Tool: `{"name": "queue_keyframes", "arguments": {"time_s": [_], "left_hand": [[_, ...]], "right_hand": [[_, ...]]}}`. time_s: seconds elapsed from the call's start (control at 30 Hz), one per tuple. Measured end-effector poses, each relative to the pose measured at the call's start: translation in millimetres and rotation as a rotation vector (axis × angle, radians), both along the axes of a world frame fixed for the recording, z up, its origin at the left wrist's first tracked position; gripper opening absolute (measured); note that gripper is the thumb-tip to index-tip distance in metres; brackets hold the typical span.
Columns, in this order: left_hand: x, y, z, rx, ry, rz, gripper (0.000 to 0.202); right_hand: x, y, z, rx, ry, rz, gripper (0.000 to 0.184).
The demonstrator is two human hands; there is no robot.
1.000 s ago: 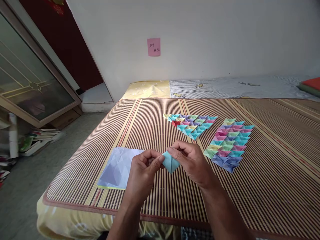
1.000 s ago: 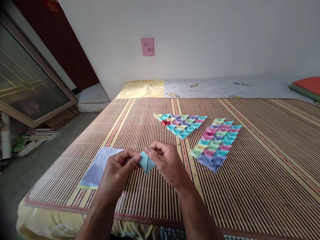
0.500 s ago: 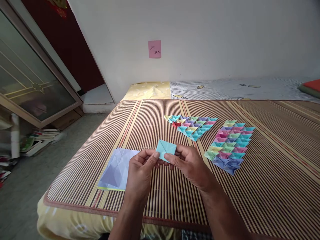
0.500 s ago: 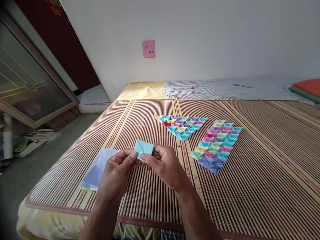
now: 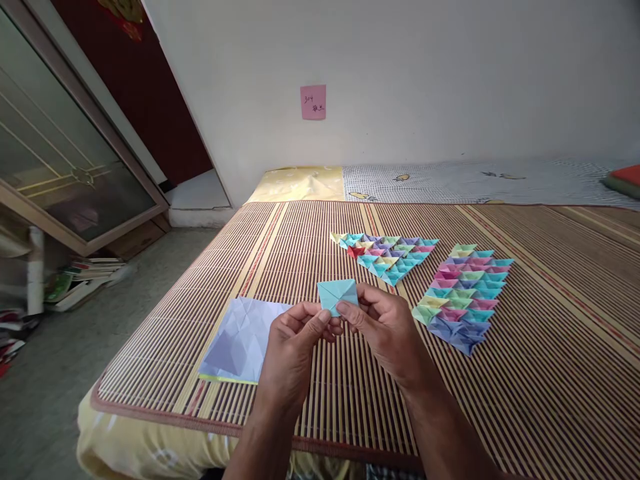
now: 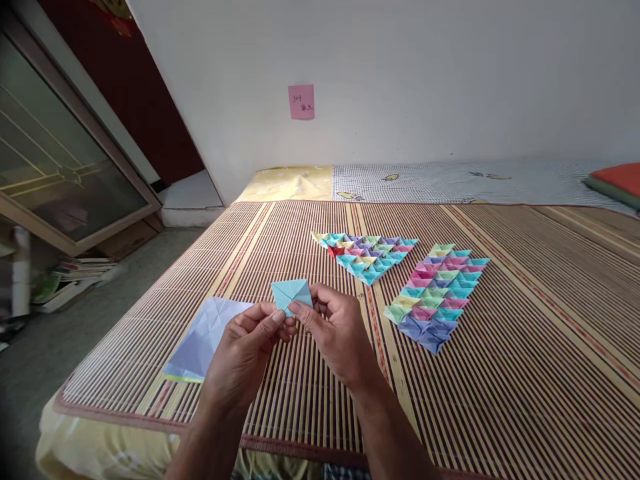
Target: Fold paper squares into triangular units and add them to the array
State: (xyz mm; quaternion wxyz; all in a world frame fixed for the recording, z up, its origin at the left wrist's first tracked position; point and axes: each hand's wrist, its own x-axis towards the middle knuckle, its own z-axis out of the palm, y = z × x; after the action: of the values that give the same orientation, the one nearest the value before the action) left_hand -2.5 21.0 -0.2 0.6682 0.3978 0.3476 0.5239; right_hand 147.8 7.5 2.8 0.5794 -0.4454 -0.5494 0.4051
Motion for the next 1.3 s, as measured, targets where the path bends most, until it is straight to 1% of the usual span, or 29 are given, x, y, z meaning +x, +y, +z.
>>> {"name": "queue_keyframes", "arguments": {"time_s": [0.1,0.17,0.23,0.3,0.37,0.47,0.6,0.73,0.83,0.9,0.97,1.03,1.13,1.2,1.3], "left_hand": [[1.5,-0.5,-0.9,0.014,0.026,-0.037,0.020],[-1.5,0.3,-0.4,0.048,0.096,-0.049,0.019],[-7.5,1.1,1.9,0.106,0.177,0.014,0.021],[-14.7,1.0,6.1,0.171,0.246,0.098,0.027],[-20.5,-0.3,11.2,0.217,0.297,0.100,0.027],[-24.5,-2.8,17.5,0.239,0.352,0.032,0.018],[-24.6,-2.7,18.7,0.220,0.358,0.014,0.010],[-25.8,0.0,15.3,0.198,0.296,0.027,0.010],[-28.5,1.0,13.4,0.227,0.292,0.115,0.010],[-30.7,0.9,12.9,0.265,0.336,0.190,0.011],[-32.2,0.1,13.0,0.306,0.388,0.241,0.012],[-32.4,-1.1,13.5,0.330,0.416,0.260,0.012],[-30.4,-3.0,14.8,0.317,0.393,0.255,0.012],[-28.1,-3.9,15.4,0.300,0.366,0.259,0.010],[-24.3,-5.2,16.0,0.305,0.349,0.287,0.008]], "right_hand": [[0.7,-1.7,3.1,0.048,-0.045,-0.025,0.018],[1.3,-3.5,6.2,0.106,-0.153,-0.083,0.019],[1.5,-5.0,8.8,0.195,-0.292,-0.159,0.022],[0.8,-5.6,9.9,0.284,-0.406,-0.201,0.024],[-0.4,-5.4,9.6,0.342,-0.479,-0.190,0.025],[-1.5,-4.6,8.5,0.390,-0.554,-0.142,0.021],[-1.0,-4.5,7.6,0.418,-0.614,-0.111,0.018],[-4.0,-5.7,6.6,0.428,-0.542,-0.137,0.022],[-9.6,-6.9,6.2,0.418,-0.445,-0.210,0.022],[-13.6,-7.6,6.2,0.381,-0.371,-0.226,0.018],[-16.7,-8.0,6.0,0.338,-0.295,-0.211,0.016],[-18.9,-8.1,5.3,0.314,-0.222,-0.195,0.013],[-20.9,-7.9,4.6,0.293,-0.133,-0.166,0.011],[-21.8,-8.1,4.5,0.278,-0.097,-0.142,0.012],[-23.4,-8.8,4.9,0.282,-0.084,-0.155,0.014]]}}
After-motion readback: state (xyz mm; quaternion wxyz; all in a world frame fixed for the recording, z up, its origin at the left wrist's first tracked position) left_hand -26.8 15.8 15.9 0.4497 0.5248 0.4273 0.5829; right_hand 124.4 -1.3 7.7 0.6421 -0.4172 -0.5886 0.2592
